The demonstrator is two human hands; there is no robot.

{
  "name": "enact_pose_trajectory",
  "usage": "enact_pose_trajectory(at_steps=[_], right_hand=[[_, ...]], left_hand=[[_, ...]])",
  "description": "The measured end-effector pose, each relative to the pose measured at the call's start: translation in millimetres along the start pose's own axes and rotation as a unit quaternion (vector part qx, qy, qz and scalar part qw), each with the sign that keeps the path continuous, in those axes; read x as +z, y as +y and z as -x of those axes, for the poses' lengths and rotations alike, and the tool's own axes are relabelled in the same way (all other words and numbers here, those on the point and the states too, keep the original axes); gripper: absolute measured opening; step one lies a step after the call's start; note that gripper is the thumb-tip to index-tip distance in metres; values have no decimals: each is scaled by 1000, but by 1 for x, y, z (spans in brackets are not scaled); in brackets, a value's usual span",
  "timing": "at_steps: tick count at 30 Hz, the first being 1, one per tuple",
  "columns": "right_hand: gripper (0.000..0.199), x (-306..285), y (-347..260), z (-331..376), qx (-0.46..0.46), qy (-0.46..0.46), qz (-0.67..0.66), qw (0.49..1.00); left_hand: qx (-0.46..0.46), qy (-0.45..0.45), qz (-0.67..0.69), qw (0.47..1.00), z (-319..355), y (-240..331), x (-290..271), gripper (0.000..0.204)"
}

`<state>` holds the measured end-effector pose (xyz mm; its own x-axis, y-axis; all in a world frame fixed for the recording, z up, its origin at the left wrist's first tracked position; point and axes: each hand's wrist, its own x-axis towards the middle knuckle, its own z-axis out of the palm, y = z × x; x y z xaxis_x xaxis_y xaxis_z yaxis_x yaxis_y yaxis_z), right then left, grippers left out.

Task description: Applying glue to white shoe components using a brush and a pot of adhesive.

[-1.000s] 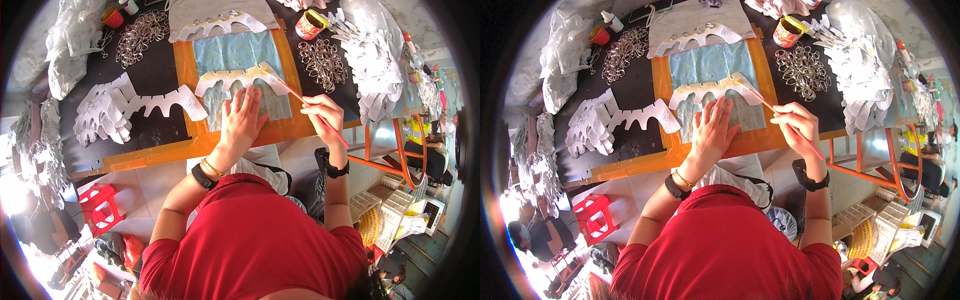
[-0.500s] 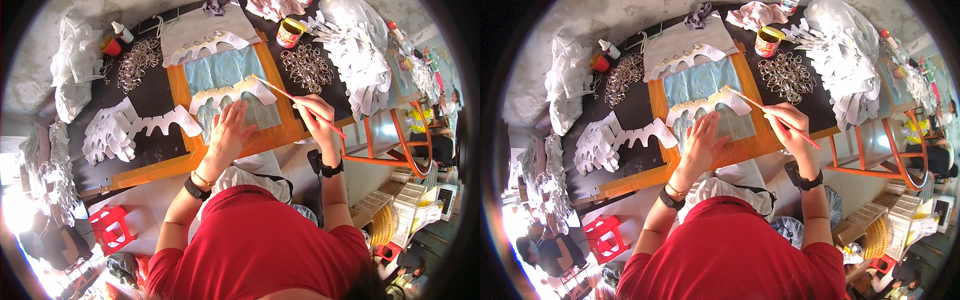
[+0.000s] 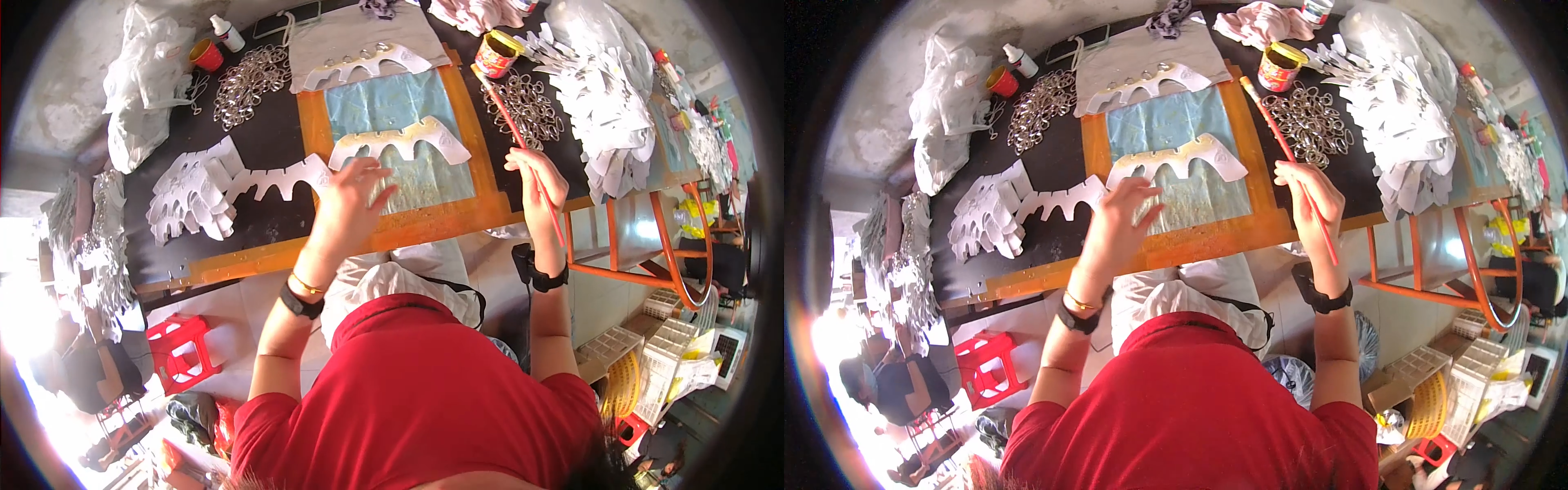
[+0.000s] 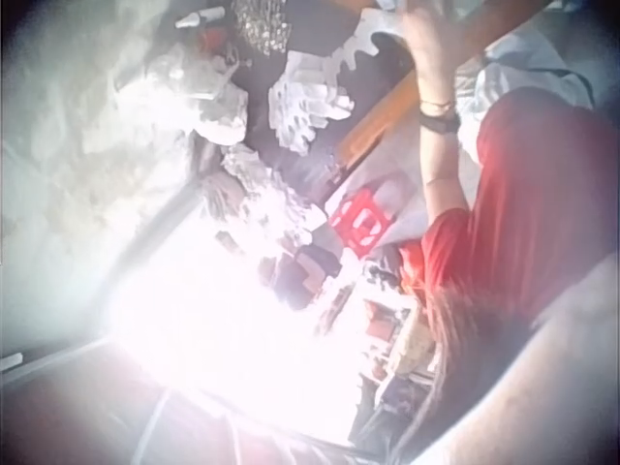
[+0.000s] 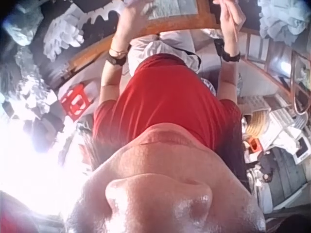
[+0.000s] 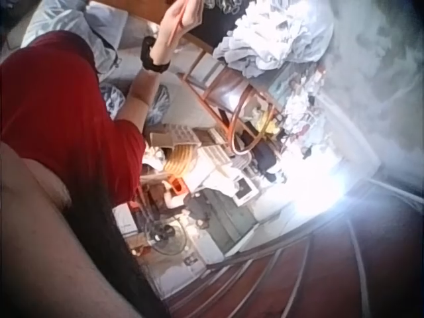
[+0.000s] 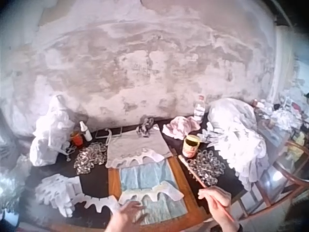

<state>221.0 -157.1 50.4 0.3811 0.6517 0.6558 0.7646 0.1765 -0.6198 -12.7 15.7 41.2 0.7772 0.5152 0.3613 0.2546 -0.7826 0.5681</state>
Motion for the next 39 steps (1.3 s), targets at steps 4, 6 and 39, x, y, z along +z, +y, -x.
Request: enact_pose_trajectory(at_steps=[4, 6, 39], right_hand=[[11, 6, -5, 2, 49, 5, -76, 996], [14, 11, -11, -8, 30, -8, -126, 992], [29, 79, 54, -49, -64, -252, 94, 961]], left_hand=[[-108, -41, 8, 993, -1, -52, -43, 12], [-151, -76, 8, 986, -12, -68, -54, 17], [-88, 31, 94, 991, -42, -83, -69, 12]])
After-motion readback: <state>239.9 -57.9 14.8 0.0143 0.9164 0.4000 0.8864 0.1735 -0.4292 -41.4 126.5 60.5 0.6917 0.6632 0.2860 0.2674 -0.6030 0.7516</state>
